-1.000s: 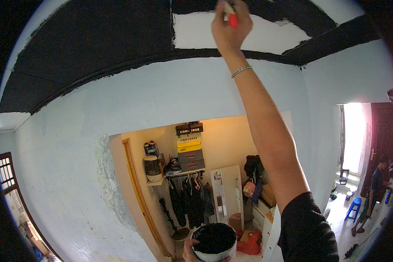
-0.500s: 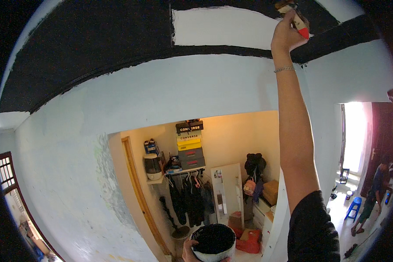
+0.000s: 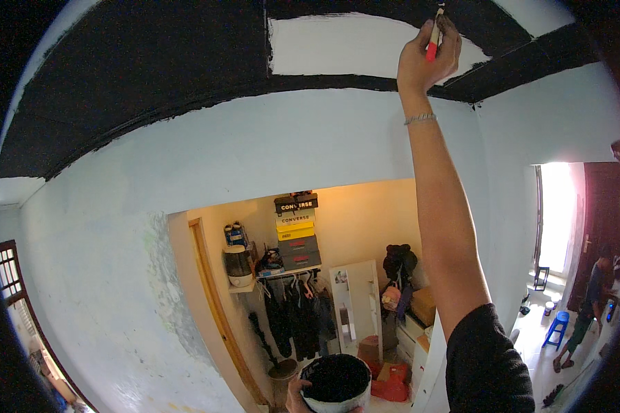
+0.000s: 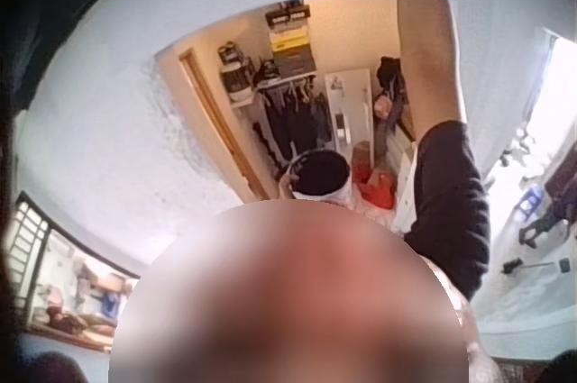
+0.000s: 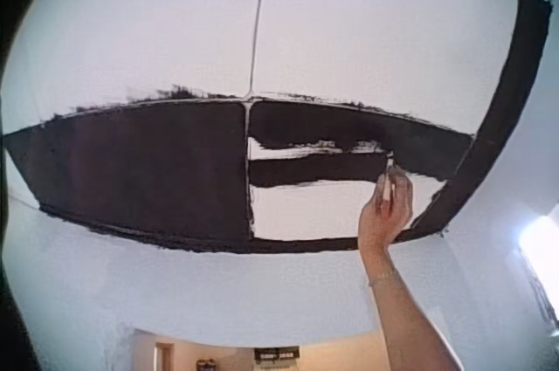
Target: The person paints a white ceiling black using a paintbrush and a paint can. They repeatedly dip the brush into the can and apply black paint to the ceiling in long strokes, gradually covering more area.
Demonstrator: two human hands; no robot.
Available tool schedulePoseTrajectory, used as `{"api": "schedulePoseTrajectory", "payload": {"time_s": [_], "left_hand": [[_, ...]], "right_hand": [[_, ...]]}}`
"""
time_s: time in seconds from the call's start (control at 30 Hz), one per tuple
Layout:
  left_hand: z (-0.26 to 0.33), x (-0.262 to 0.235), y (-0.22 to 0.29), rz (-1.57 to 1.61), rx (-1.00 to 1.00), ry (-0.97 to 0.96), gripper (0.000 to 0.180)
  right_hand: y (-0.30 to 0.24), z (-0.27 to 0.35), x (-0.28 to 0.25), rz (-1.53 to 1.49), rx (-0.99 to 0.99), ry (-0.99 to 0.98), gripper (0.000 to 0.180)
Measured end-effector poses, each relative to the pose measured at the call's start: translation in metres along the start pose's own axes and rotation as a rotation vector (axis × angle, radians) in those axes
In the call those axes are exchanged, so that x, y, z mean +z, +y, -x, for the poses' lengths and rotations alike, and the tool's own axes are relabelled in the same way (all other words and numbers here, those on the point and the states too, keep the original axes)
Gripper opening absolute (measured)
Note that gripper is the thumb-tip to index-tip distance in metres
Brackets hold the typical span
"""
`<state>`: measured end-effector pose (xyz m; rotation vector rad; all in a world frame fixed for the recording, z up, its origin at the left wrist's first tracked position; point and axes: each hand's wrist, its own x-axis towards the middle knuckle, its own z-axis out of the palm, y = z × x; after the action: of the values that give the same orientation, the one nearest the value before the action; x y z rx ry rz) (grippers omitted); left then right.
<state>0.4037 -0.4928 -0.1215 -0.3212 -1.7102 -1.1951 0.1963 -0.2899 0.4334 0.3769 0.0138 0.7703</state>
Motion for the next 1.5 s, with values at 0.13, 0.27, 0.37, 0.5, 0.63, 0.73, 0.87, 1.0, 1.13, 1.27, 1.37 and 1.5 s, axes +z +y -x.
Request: {"api": "schedulePoseTrajectory", "payload": {"time_s": [0.13, 0.27, 0.37, 0.5, 0.63, 0.73, 0.87, 1.0, 1.13, 1.27, 1.37, 1.5], "left_hand": [[-0.003, 0.003, -0.006, 0.021, 0.078, -0.111, 0.109], [0.002, 0.019, -0.007, -0.012, -0.023, -0.019, 0.109], [-0.001, 0.021, -0.008, 0.03, 0.015, -0.046, 0.107], [-0.004, 0.019, -0.003, 0.126, 0.086, -0.093, 0.103], [0.001, 0.02, 0.0, 0.094, 0.036, -0.078, 0.098], [0.002, 0.021, -0.002, 0.098, 0.008, -0.097, 0.095], [0.0, 0.028, -0.004, -0.001, 0.002, 0.012, 0.094], [0.002, 0.029, 0.003, 0.078, -0.07, -0.045, 0.095], [0.002, 0.02, 0.006, 0.071, -0.042, -0.08, 0.095], [0.003, 0.023, 0.004, 0.0, -0.009, -0.012, 0.094], [0.003, 0.025, 0.007, -0.024, -0.015, 0.006, 0.095], [0.002, 0.022, 0.012, -0.001, -0.065, -0.082, 0.096]], "right_hand": [[0.007, 0.008, 0.01, -0.019, -0.061, -0.196, 0.02], [0.013, 0.011, 0.0, -0.171, -0.041, -0.229, 0.019], [0.014, 0.0, -0.002, -0.207, 0.1, -0.048, 0.018], [-0.01, 0.007, 0.021, -0.209, 0.28, -0.083, 0.013], [-0.014, 0.023, 0.007, -0.354, 0.102, -0.22, 0.013], [0.005, 0.007, -0.003, -0.217, 0.152, -0.021, 0.011], [0.005, -0.011, 0.02, -0.134, 0.261, -0.008, 0.013], [-0.039, 0.022, 0.034, -0.328, 0.195, -0.115, 0.009], [-0.036, 0.016, 0.007, -0.242, -0.102, -0.067, 0.009], [-0.023, -0.01, 0.011, -0.047, 0.19, 0.031, 0.011], [-0.042, 0.008, 0.027, -0.083, 0.298, -0.159, 0.014], [-0.053, 0.042, 0.023, -0.597, -0.018, -0.27, 0.014]]}}
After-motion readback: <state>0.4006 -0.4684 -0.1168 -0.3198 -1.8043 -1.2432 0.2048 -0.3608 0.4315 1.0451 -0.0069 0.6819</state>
